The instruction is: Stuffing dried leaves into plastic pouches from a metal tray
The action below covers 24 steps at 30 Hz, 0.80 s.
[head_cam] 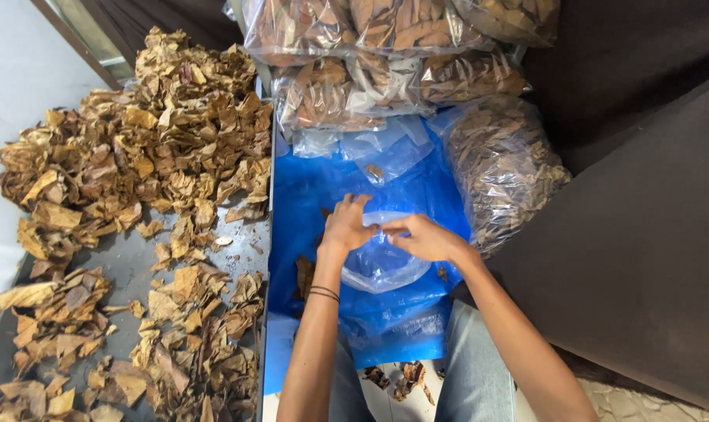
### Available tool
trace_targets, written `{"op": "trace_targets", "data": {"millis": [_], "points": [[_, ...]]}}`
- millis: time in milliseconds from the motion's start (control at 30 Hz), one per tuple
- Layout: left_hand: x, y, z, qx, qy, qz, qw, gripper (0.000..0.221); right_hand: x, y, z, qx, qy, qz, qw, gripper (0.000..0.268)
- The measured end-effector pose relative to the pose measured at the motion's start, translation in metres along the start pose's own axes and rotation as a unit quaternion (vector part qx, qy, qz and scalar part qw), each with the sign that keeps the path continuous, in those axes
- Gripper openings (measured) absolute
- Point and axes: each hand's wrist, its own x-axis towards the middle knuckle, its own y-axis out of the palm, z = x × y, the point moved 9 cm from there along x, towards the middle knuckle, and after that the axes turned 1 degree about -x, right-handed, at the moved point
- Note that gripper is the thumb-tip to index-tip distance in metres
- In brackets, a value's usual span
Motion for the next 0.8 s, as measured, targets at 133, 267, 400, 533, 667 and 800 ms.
{"op": "trace_targets", "data": {"millis": [133,267,400,533,667,800], "points": [[0.004,-0.033,0.003,-0.033,-0.005,-0.024,0.999,0.057,0.021,-0.013,0.004,-0.014,-0.057,-0.044,0.997,0.034],[-0.014,-0.095,-0.002,-0.027,-0.053,-0.049,0.997,0.052,0.035,-0.031,0.040,-0.066,-0.119,-0.127,0.983,0.026],[-0.043,-0.154,0.007,0.009,-0.063,-0.084,0.994,0.050,0.051,-0.021,0.088,-0.097,-0.165,-0.133,0.973,0.020],[-0.094,-0.195,0.042,0.009,-0.069,-0.103,0.992,0.050,0.067,0.022,0.138,-0.110,-0.224,-0.082,0.965,0.021],[-0.157,-0.205,0.101,0.052,-0.130,-0.056,0.989,0.051,0.075,0.083,0.181,-0.109,-0.279,0.031,0.954,0.022],[-0.231,-0.196,0.139,0.024,-0.148,0.011,0.989,0.049,0.062,0.139,0.221,-0.135,-0.287,0.144,0.937,0.027]]}}
